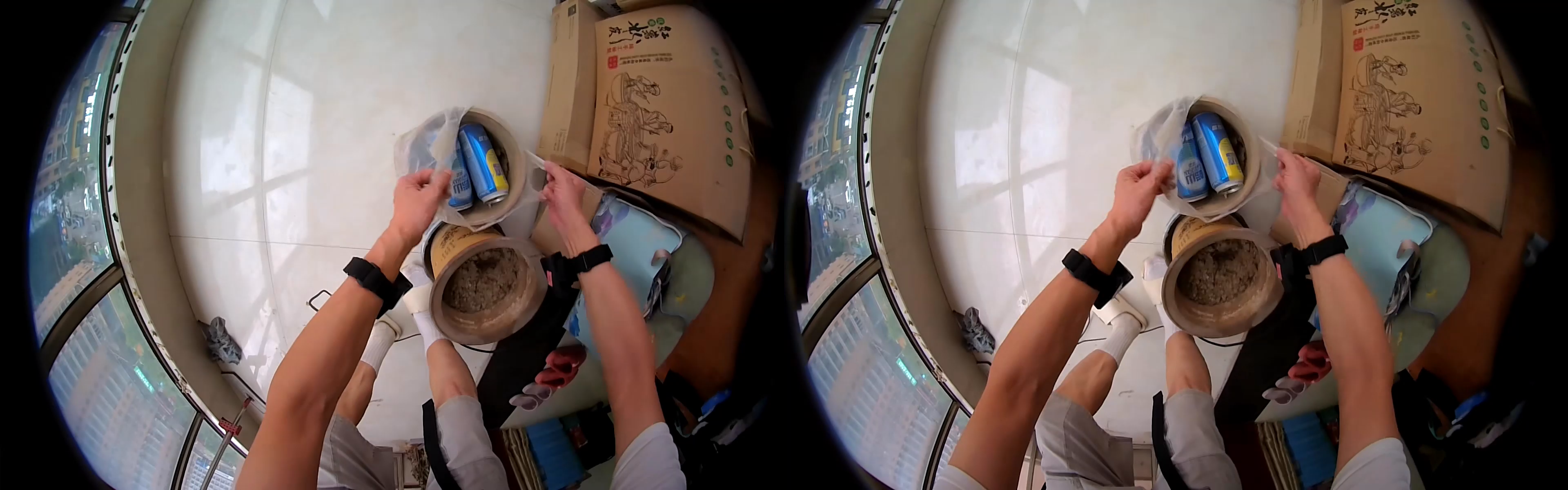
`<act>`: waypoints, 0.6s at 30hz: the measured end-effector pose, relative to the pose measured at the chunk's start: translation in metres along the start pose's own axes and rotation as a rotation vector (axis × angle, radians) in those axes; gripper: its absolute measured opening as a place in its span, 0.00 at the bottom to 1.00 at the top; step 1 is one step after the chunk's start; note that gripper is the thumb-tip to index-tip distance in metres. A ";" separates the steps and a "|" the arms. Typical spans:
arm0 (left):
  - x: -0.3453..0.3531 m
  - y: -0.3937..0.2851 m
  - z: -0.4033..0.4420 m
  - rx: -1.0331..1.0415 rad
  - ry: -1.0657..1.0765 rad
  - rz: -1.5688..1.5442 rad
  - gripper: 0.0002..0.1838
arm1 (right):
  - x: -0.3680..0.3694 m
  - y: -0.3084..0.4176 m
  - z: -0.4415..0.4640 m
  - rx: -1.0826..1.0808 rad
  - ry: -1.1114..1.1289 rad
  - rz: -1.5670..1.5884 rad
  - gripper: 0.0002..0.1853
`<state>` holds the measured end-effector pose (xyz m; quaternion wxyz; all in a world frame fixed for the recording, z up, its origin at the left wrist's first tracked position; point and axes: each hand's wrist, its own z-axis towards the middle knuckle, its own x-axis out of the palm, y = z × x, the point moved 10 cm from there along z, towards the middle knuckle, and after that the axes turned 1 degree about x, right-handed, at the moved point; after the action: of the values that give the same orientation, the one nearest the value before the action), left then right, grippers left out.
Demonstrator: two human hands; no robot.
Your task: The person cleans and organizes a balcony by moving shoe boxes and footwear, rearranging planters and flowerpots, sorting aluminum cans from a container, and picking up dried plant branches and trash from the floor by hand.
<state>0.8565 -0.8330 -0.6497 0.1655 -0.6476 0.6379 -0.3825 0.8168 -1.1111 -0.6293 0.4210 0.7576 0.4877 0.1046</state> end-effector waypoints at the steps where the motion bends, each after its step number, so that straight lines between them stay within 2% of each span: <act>1: 0.008 -0.001 -0.002 0.012 0.027 0.084 0.15 | -0.001 -0.006 -0.003 0.044 -0.020 0.045 0.10; 3: 0.021 -0.003 -0.007 0.019 0.056 0.164 0.15 | -0.010 -0.014 -0.009 0.091 -0.045 0.085 0.10; 5: 0.028 -0.007 -0.007 0.028 0.067 0.096 0.16 | 0.006 -0.023 -0.010 0.177 0.245 -0.060 0.09; 6: 0.031 -0.007 -0.005 0.033 0.069 0.094 0.16 | -0.001 -0.022 -0.002 0.172 0.243 -0.060 0.09; 8: 0.030 -0.008 0.000 0.060 0.033 0.172 0.17 | 0.009 -0.034 0.000 0.393 0.403 -0.057 0.09; 9: 0.032 -0.006 0.002 0.063 0.035 0.171 0.17 | 0.010 -0.032 0.004 0.390 0.401 -0.058 0.09; 11: 0.032 -0.001 0.004 0.063 0.031 0.202 0.17 | 0.001 -0.020 0.017 0.306 0.198 0.318 0.10; 12: 0.032 0.001 0.004 0.065 0.032 0.205 0.17 | 0.000 -0.025 0.016 0.306 0.198 0.322 0.10; 14: 0.027 0.009 0.003 0.027 0.013 0.230 0.16 | 0.003 -0.029 0.015 0.169 0.242 0.426 0.10; 18: 0.032 0.018 -0.004 -0.028 -0.002 0.299 0.16 | -0.010 -0.034 0.014 0.191 0.324 0.400 0.10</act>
<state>0.8375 -0.8647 -0.6509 0.2120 -0.5481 0.7324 -0.3439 0.7975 -1.1215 -0.6603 0.2349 0.8486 0.3970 0.2591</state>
